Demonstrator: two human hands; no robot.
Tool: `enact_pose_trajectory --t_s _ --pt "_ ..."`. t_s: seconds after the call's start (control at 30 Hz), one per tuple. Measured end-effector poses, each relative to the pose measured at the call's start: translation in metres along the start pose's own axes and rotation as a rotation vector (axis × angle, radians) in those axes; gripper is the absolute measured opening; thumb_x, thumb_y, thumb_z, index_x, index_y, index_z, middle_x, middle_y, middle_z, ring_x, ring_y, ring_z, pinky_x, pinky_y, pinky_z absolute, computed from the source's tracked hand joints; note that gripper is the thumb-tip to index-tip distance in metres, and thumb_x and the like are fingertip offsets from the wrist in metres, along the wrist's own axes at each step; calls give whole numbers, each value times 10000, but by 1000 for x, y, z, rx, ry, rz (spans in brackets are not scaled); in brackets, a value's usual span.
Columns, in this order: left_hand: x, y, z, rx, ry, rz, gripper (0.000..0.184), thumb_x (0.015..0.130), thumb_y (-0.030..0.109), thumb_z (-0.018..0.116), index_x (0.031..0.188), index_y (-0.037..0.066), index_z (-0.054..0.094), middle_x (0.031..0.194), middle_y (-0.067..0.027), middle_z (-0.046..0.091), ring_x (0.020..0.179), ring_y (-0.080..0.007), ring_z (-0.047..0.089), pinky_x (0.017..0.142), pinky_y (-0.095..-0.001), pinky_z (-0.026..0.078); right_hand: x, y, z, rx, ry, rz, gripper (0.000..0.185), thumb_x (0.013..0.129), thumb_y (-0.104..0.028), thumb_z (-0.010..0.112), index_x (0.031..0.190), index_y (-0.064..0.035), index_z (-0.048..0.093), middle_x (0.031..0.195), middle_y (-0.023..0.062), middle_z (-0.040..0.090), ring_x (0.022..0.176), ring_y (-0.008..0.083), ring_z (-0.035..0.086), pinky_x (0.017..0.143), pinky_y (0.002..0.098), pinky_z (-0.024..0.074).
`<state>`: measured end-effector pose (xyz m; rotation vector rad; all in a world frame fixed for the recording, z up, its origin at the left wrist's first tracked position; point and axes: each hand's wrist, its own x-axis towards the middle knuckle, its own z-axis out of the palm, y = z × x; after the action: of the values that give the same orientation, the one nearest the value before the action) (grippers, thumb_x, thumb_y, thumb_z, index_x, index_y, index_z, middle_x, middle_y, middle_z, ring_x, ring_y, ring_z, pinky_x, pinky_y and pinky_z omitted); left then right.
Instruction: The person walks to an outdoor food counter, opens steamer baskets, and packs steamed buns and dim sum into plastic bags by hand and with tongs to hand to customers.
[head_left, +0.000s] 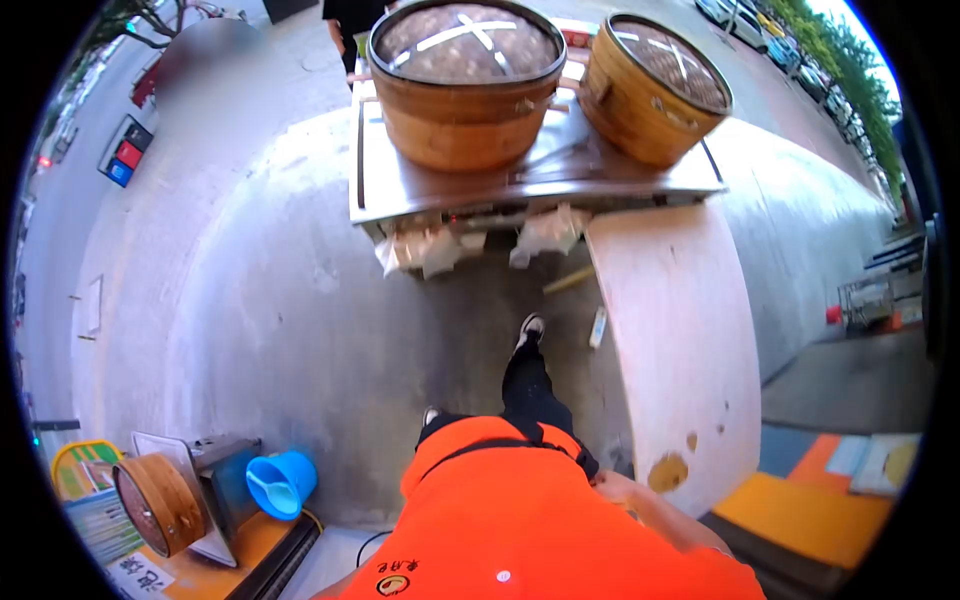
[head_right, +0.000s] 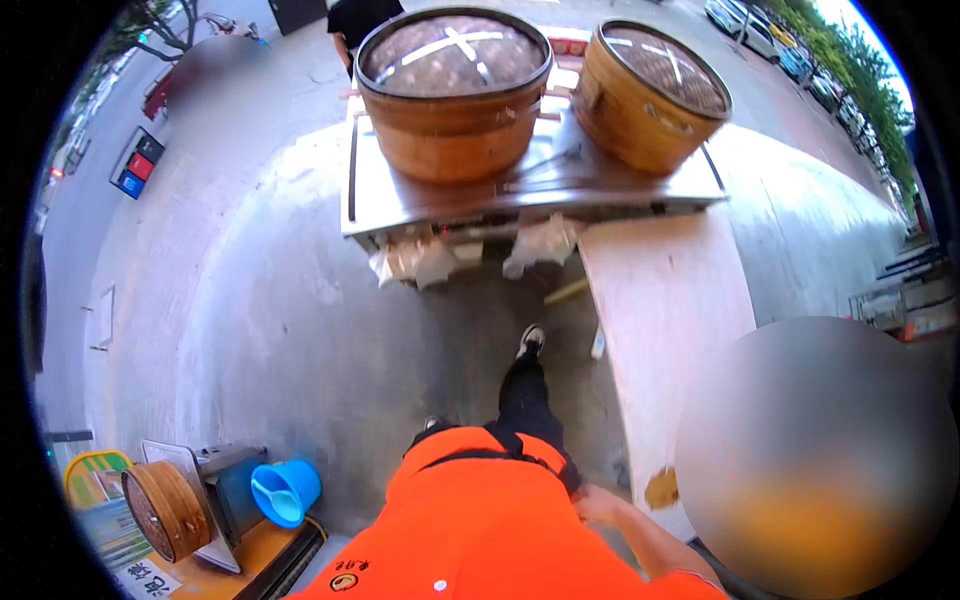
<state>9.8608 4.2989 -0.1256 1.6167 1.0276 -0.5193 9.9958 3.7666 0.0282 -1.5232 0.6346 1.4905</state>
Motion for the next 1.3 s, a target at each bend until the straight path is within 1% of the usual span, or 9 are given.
enact_pose_trajectory --t_s 0.23,0.3,0.4,0.47,0.6,0.73,0.93,1.13,1.3 --pt "-36 70 84 279 -200 -314 318 1000 233 609 1260 71 520 1138 -117 664 1073 -277 679 905 -440 566 44 -276 -168 -945 -427 132 393 859 -211 755 1189 2 730 1006 85 763 863 172 733 764 302 598" --pt "-25 128 86 174 -217 -354 321 1001 234 609 1261 71 517 1145 -120 664 1081 -281 681 909 -443 567 41 -379 -194 -1178 -172 -468 484 809 -335 756 1177 -23 727 973 151 764 891 229 738 799 360 583" --pt "18 272 59 -476 -238 -263 235 1020 179 564 1234 85 533 1152 -139 663 1076 -325 699 912 -490 585 37 -520 -199 -746 500 -934 383 857 -202 767 1184 -17 693 1036 162 747 892 241 731 815 371 571" --pt "46 386 34 -744 -242 -59 170 1008 163 588 1161 90 571 1050 -112 677 971 -310 722 829 -491 604 27 -598 -192 -493 609 -1153 409 932 -224 738 1247 22 650 1055 187 739 912 236 734 827 348 567" --pt "155 532 -1 -246 154 488 316 1029 210 585 1291 38 542 1214 -122 644 1092 -223 653 950 -365 535 62 -678 -180 -188 748 -1278 575 966 -290 724 1433 -9 542 1269 213 675 1010 229 712 864 347 559" --pt "230 643 -10 -275 307 797 512 1053 290 545 1484 37 434 1403 -102 538 1224 -197 547 988 -357 472 65 -676 -141 234 244 -1068 507 1077 -270 558 1544 -109 440 1364 60 615 1135 142 613 853 307 530" --pt "230 683 13 -362 172 768 564 1077 246 462 1563 -1 319 1575 -131 400 1371 -263 444 1128 -395 366 127 -546 -160 282 295 -748 405 1022 -118 553 1420 -44 536 1209 124 686 969 178 686 833 304 549" --pt "199 595 66 40 277 840 463 986 120 563 1426 -3 495 1392 -141 558 1206 -271 562 1035 -405 451 239 -425 -176 222 390 -214 483 951 -97 592 1423 -13 533 1168 142 696 894 207 698 743 334 578" --pt "198 516 109 565 -321 620 347 951 205 645 1256 39 634 1209 -186 671 1084 -358 652 960 -431 515 342 -386 -205 -95 448 -220 431 901 -90 606 1323 -7 634 949 118 725 738 210 677 663 339 564"
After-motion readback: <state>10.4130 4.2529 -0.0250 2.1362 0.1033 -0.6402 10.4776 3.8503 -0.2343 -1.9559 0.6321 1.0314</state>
